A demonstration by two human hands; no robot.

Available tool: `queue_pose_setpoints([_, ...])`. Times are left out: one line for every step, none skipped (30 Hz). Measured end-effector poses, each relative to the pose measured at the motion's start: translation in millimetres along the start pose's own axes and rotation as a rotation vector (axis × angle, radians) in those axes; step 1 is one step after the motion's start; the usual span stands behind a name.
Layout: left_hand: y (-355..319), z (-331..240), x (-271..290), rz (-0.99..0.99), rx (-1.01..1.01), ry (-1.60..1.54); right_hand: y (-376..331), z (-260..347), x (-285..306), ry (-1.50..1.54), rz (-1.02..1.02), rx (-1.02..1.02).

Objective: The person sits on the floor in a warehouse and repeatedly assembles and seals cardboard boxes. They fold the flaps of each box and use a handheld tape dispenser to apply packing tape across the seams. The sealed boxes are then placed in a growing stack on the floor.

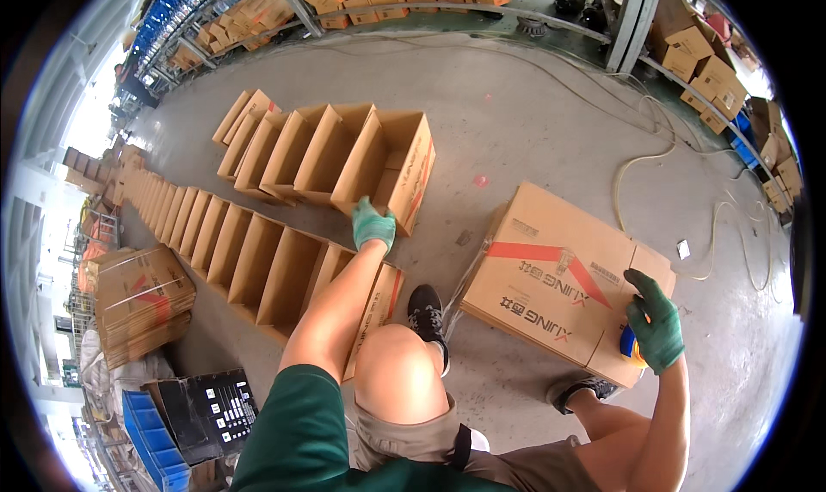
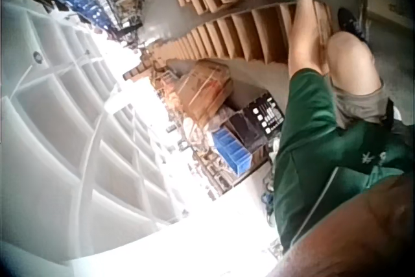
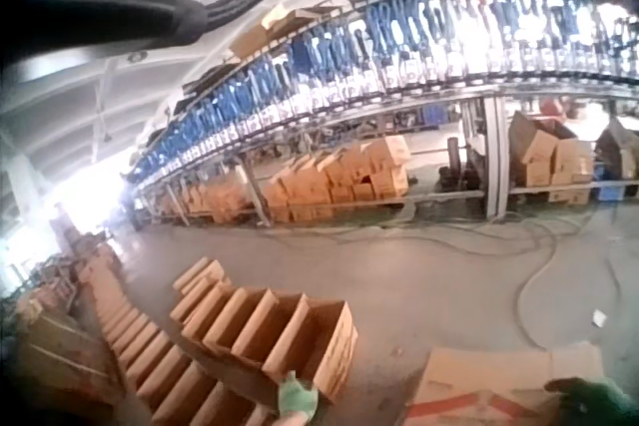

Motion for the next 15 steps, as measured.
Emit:
queue_pose_setpoints([-21.7, -74.4, -2.0, 0.118, -0.143, 0.025, -12.0, -12.7, 12.4, -0.050, -0.067, -0.072])
queue_pose_setpoints([-36.3, -123.6, 51.0, 0.168, -0.259, 0.090, -15.1, -12.9, 16.3, -0.057, -0.064, -0.110])
queue_pose_setpoints([-31.8, -122.5, 65.9, 0.138, -0.419, 0.217, -10.1, -3.8, 12.8, -0.048, -0.031, -0.110])
queue_pose_setpoints([-30.4, -130.6, 68.9, 0.103, -0.596, 0.328, -6.1, -2.3, 8.1, -0.047, -0.009, -0.123])
queue_pose_setpoints([-27.1, -136.2, 60.5, 0.231, -0.636, 0.432, -5.0, -12.6, 6.3, -0.062, -0.051, -0.066])
queue_pose_setpoints([-24.3, -142.2, 47.9, 0.368, -0.676, 0.527, -2.5, -14.1, 2.2, -0.057, -0.035, -0.088])
queue_pose_setpoints([-16.4, -137.4, 38.0, 0.581, -0.607, 0.617, 0.1, -12.8, 1.0, -0.053, -0.021, -0.113])
queue_pose_setpoints([3.4, -118.9, 19.8, 0.678, -0.478, 0.611, 2.4, -11.6, -0.3, -0.054, -0.007, -0.139])
queue_pose_setpoints([25.5, -87.5, -6.4, 0.771, -0.338, 0.603, 7.7, -11.7, -4.1, -0.078, 0.017, -0.131])
queue_pose_setpoints([36.1, -68.2, -26.6, 0.868, -0.210, 0.589, 11.7, -9.4, -7.1, -0.096, 0.029, -0.134])
queue_pose_setpoints([41.1, -67.9, -32.3, 0.823, -0.149, 0.524, 13.3, -8.3, -7.2, -0.118, 0.033, -0.150])
queue_pose_setpoints([45.3, -63.8, -29.1, 0.778, -0.085, 0.463, 13.6, -8.7, -7.7, -0.136, 0.039, -0.165])
queue_pose_setpoints([50.1, -59.4, -25.0, 0.732, -0.021, 0.403, 14.2, -10.5, -8.3, -0.156, 0.042, -0.156])
queue_pose_setpoints([58.1, -48.5, -19.0, 0.709, 0.114, 0.385, 15.3, -10.8, -9.6, -0.174, 0.051, -0.140])
queue_pose_setpoints([64.2, -44.8, -13.9, 0.692, 0.142, 0.396, 16.2, -9.8, -8.1, -0.196, 0.049, -0.126])
Point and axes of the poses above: each hand's wrist, its own y-axis towards the middle knuckle, its own x-axis out of the back of the hand, z = x × y, the point moved 5 cm from there along y, towards the middle knuckle, and after that the axes turned 3 degrees about x, right-handed, at the moved point
